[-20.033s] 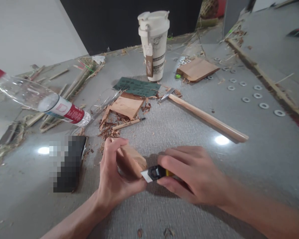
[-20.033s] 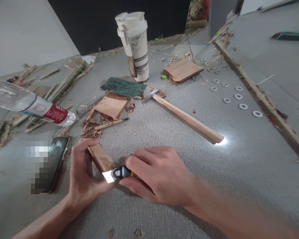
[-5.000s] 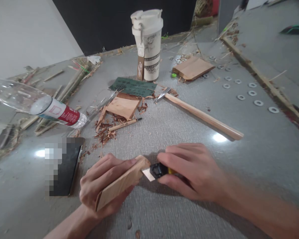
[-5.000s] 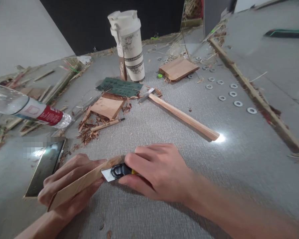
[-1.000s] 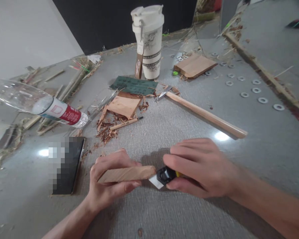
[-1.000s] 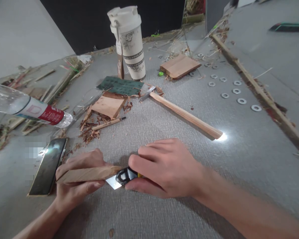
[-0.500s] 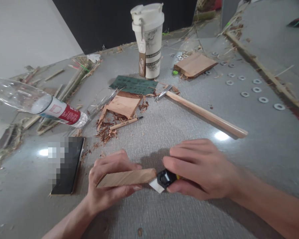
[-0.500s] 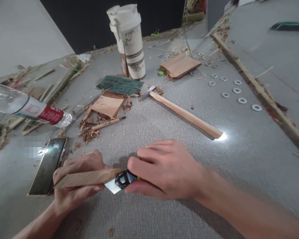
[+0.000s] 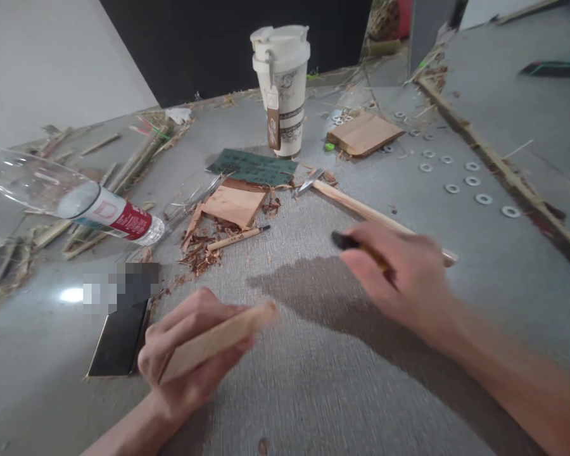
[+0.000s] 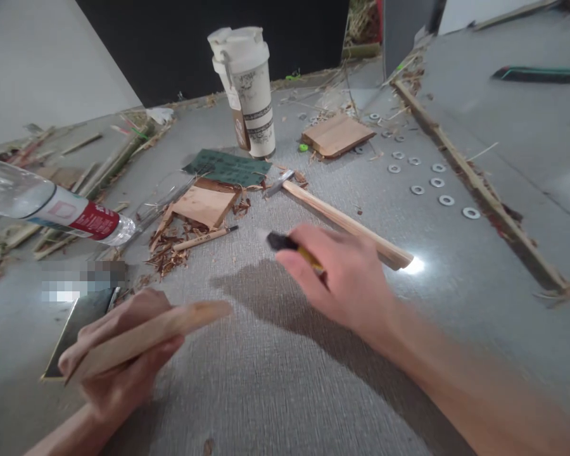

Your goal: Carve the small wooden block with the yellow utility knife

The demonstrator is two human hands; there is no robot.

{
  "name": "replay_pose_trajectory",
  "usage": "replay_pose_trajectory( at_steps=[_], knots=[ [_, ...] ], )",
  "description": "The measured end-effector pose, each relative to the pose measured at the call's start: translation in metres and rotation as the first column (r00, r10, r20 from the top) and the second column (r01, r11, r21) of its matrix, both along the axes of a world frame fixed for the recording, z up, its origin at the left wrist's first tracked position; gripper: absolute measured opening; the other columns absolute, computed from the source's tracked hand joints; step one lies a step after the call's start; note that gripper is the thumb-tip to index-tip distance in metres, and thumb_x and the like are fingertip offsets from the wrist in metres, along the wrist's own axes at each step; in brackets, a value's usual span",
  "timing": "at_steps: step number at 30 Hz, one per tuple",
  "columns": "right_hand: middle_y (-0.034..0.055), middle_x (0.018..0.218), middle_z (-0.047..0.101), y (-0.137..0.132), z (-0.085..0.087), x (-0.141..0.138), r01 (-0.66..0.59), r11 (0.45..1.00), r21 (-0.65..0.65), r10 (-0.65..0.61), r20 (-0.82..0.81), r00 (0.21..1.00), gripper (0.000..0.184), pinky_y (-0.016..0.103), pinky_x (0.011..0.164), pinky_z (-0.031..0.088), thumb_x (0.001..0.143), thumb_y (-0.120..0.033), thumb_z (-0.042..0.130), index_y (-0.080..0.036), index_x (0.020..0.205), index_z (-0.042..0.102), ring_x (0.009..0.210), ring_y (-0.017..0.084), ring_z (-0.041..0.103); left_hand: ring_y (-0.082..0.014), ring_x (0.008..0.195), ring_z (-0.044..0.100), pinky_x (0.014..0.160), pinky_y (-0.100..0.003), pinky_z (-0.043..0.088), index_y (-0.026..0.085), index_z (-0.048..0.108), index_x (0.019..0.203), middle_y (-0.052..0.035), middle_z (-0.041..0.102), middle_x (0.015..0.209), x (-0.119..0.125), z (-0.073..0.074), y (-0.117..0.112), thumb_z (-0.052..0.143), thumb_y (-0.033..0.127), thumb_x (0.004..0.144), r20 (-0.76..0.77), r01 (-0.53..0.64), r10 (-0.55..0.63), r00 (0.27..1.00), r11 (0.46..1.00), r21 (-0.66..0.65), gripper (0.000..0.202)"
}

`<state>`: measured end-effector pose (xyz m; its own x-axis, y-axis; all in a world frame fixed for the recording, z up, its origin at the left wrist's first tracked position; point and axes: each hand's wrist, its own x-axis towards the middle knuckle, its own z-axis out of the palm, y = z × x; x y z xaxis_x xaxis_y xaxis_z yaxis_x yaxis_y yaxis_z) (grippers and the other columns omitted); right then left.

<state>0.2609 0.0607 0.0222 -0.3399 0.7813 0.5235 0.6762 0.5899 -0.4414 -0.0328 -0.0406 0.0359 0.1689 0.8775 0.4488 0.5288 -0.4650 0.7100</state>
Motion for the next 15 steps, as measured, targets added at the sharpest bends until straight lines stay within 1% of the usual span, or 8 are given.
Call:
replay_pose_trajectory(
  at_steps=[1, 2, 4, 6, 9, 11, 15],
  knots=[
    [-0.0045, 0.065, 0.057, -0.005, 0.001, -0.004, -0.079, 0.997, -0.006, 0.079, 0.030, 0.996, 0.032, 0.027, 0.053, 0.035, 0.112, -0.042, 0.047, -0.021, 0.093, 0.061, 0.054, 0.010, 0.051, -0.0148, 0.063, 0.066, 0.057, -0.030, 0.054, 0.025, 0.076, 0.097, 0.0012, 0.076, 0.080, 0.000, -0.007, 0.015, 0.077, 0.028, 0.095, 0.018, -0.022, 0.022, 1.000, 1.000, -0.011, 0.004],
    [-0.0036, 0.069, 0.060, -0.009, 0.001, -0.007, -0.147, 0.989, -0.017, 0.148, 0.056, 0.987, 0.033, 0.027, 0.054, 0.036, 0.113, -0.043, 0.046, -0.021, 0.094, 0.062, 0.056, 0.011, 0.053, -0.0144, 0.062, 0.065, 0.058, -0.030, 0.054, 0.024, 0.076, 0.093, 0.0019, 0.074, 0.077, 0.000, -0.012, 0.027, 0.080, 0.024, 0.092, 0.057, -0.015, 0.013, 0.998, 0.999, 0.034, 0.004],
    [-0.0030, 0.071, 0.061, -0.016, 0.001, -0.012, -0.232, 0.972, -0.044, 0.234, 0.078, 0.969, 0.037, 0.028, 0.056, 0.036, 0.114, -0.047, 0.043, -0.022, 0.094, 0.061, 0.059, 0.011, 0.053, -0.0143, 0.066, 0.065, 0.061, -0.030, 0.054, 0.023, 0.076, 0.094, 0.0015, 0.074, 0.079, 0.001, -0.019, 0.040, 0.081, 0.020, 0.090, 0.069, 0.004, -0.006, 0.998, 0.999, 0.033, 0.006],
    [-0.0031, 0.070, 0.060, -0.019, 0.001, -0.015, -0.276, 0.959, -0.063, 0.281, 0.077, 0.957, 0.039, 0.029, 0.057, 0.035, 0.114, -0.049, 0.041, -0.022, 0.092, 0.060, 0.059, 0.012, 0.052, -0.0139, 0.069, 0.066, 0.062, -0.029, 0.054, 0.021, 0.077, 0.096, 0.0005, 0.075, 0.083, 0.002, -0.020, 0.041, 0.082, 0.019, 0.090, 0.057, 0.045, -0.047, 0.997, 0.998, 0.032, 0.008],
    [-0.0029, 0.070, 0.059, -0.021, 0.001, -0.016, -0.330, 0.942, -0.065, 0.334, 0.082, 0.939, 0.045, 0.028, 0.057, 0.034, 0.115, -0.051, 0.037, -0.022, 0.089, 0.059, 0.058, 0.011, 0.048, -0.0134, 0.070, 0.066, 0.062, -0.027, 0.054, 0.019, 0.077, 0.099, -0.0014, 0.075, 0.085, 0.004, -0.017, 0.036, 0.084, 0.017, 0.088, 0.031, 0.092, -0.094, 0.995, 0.994, 0.053, 0.013],
    [-0.0031, 0.069, 0.057, -0.021, 0.001, -0.017, -0.351, 0.934, -0.058, 0.355, 0.084, 0.931, 0.047, 0.029, 0.057, 0.033, 0.115, -0.052, 0.036, -0.021, 0.088, 0.059, 0.058, 0.011, 0.046, -0.0132, 0.070, 0.067, 0.062, -0.027, 0.054, 0.018, 0.077, 0.099, -0.0016, 0.076, 0.085, 0.004, -0.015, 0.035, 0.084, 0.017, 0.088, 0.026, 0.102, -0.103, 0.994, 0.993, 0.061, 0.013],
    [-0.0037, 0.069, 0.056, -0.024, 0.001, -0.020, -0.377, 0.925, -0.047, 0.380, 0.086, 0.921, 0.048, 0.029, 0.058, 0.033, 0.115, -0.052, 0.037, -0.021, 0.086, 0.060, 0.059, 0.011, 0.046, -0.0125, 0.066, 0.066, 0.060, -0.026, 0.054, 0.020, 0.076, 0.096, 0.0002, 0.075, 0.082, 0.004, -0.010, 0.036, 0.082, 0.022, 0.092, -0.021, 0.103, -0.102, 0.995, 0.993, 0.049, 0.007]
  ],
)
